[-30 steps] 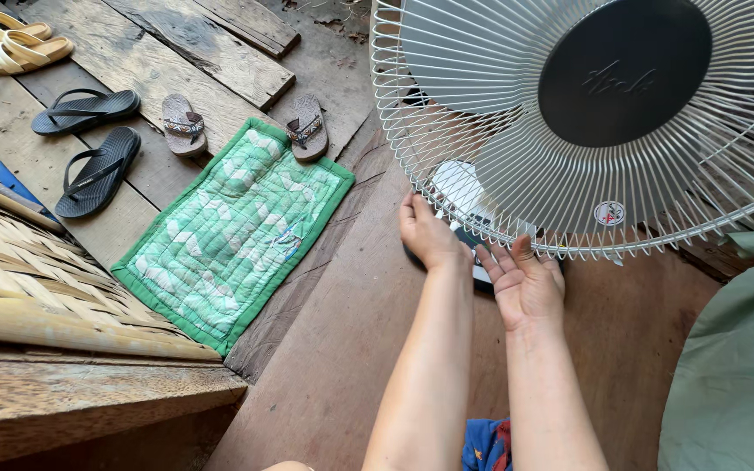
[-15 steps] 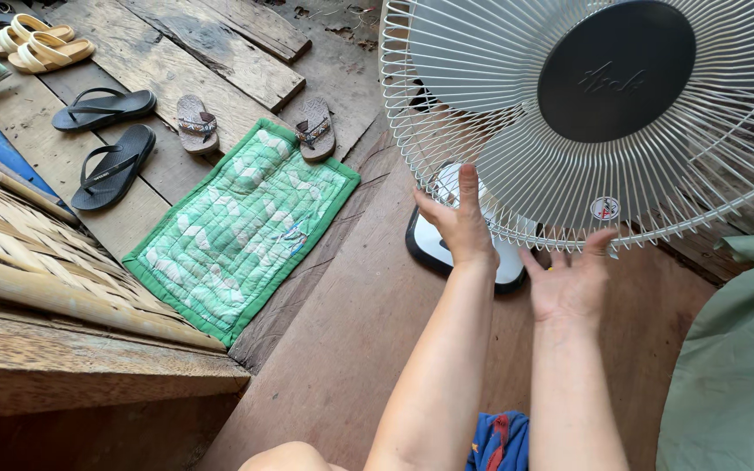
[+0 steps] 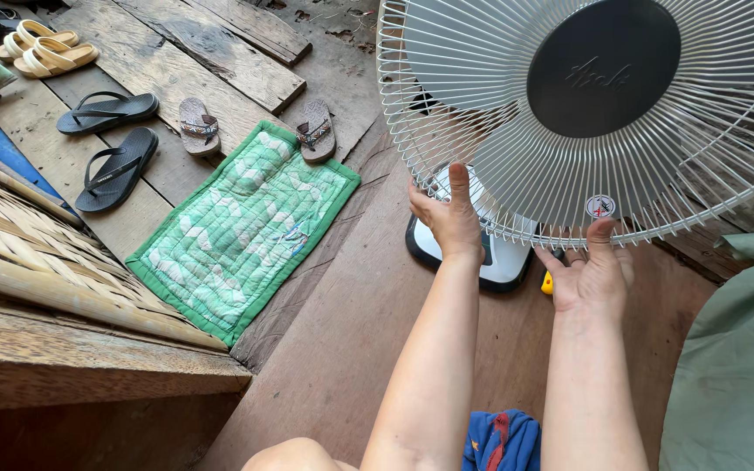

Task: The person wipes the fan blades and base with a blue cloth, then attaches the front wire cage to the fan. They align the cage, press it into place, and secure the bottom clip to complete the assembly.

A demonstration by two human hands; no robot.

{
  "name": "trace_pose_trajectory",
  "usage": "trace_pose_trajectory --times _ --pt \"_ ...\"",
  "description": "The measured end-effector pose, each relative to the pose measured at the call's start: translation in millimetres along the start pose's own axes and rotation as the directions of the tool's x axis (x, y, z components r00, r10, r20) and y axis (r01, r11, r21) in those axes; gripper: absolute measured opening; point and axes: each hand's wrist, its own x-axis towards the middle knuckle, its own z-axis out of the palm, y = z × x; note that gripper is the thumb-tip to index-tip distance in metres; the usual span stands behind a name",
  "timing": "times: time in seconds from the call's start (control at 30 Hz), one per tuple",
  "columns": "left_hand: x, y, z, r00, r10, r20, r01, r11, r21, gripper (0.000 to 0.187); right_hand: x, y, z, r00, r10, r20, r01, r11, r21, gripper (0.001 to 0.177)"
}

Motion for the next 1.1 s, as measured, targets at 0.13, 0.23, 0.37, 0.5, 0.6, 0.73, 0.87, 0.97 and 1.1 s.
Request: trace_pose_trajectory --times 0.13,0.23,0.37,0.5,0.6,0.73,0.87,0.97,1.1 --pt "6 -6 -2 0.994 0.099 -0.038 -0.098 0.995 0.005 0.127 -1 1 4 1.0 -0.018 -0.008 0.018 1.0 0.001 0.081" --pt "10 -12 -7 0.991 0.132 -0.036 -0.131 0.991 0.017 0.121 -6 0 6 1.0 -0.014 -0.015 0.014 1.0 0.017 0.077" --pt "10 -14 -9 0.989 0.146 -0.03 -0.146 0.989 -0.015 0.119 -15 8 8 0.995 -0.072 -0.065 0.073 0.997 0.025 0.083" --pt "-3 -10 -2 0.996 0.063 -0.059 -0.069 0.994 -0.09 0.125 -18 38 10 0.978 -0.093 -0.188 0.122 0.981 0.152 0.104" --pt "-8 -5 3 0.999 -0.008 -0.035 0.001 0.978 -0.21 0.133 -15 67 13 0.984 0.037 0.174 -0.078 0.969 0.236 0.083" --pt "-5 -1 0 0.999 -0.005 -0.043 0.002 0.997 -0.08 0.132 -11 92 18 0.965 0.25 0.072 -0.26 0.939 0.227 0.092" --pt "1 -6 -4 0.997 0.051 -0.062 -0.057 0.993 -0.106 0.127 -7 89 27 0.978 0.198 0.058 -0.206 0.957 0.206 0.095" --pt "7 -13 -10 0.986 0.15 -0.067 -0.15 0.989 0.008 0.121 -6 88 35 0.984 0.172 0.045 -0.177 0.963 0.202 0.096" --pt "17 -22 -14 0.979 0.184 -0.091 -0.168 0.973 0.159 0.113 -5 85 34 0.985 0.156 0.074 -0.165 0.977 0.133 0.096"
